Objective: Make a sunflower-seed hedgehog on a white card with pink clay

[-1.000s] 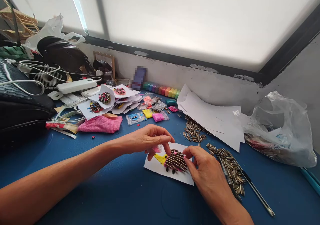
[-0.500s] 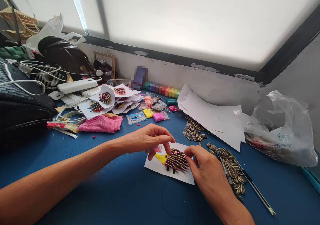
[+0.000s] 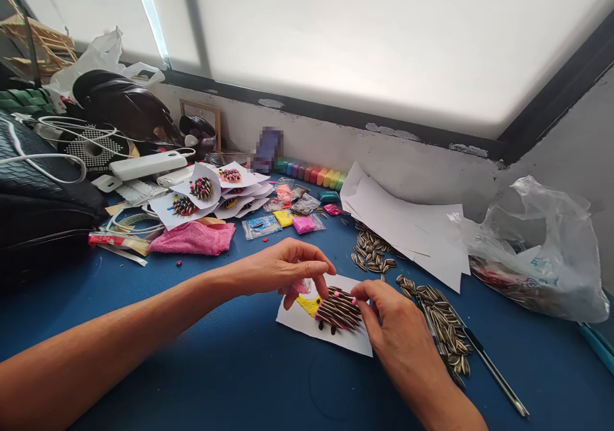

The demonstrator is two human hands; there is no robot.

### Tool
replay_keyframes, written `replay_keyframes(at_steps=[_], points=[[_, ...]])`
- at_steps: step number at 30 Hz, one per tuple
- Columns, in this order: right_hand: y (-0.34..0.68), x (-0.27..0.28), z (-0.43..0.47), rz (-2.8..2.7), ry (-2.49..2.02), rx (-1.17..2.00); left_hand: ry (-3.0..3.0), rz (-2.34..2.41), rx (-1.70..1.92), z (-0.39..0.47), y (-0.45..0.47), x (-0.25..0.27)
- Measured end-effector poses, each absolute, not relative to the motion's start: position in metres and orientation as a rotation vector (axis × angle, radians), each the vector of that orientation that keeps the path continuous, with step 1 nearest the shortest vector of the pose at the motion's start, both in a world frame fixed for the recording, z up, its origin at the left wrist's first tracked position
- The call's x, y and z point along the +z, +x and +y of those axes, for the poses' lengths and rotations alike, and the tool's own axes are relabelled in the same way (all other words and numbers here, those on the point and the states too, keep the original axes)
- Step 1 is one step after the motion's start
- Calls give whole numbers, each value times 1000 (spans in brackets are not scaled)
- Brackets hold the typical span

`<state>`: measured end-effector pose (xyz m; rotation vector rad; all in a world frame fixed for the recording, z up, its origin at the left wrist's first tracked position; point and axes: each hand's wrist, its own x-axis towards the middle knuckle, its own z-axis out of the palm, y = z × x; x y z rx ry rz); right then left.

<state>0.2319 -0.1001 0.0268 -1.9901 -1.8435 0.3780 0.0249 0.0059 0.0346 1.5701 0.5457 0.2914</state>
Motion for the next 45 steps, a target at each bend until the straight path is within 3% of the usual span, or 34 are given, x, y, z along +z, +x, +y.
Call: replay_keyframes(at_steps=[25,45], points=[[233,23,-101,-1895,-1956,273,1545,526,280,3,25,34],[232,35,-102,-1725,-2018,503,1475,507,161,-20,42,39]])
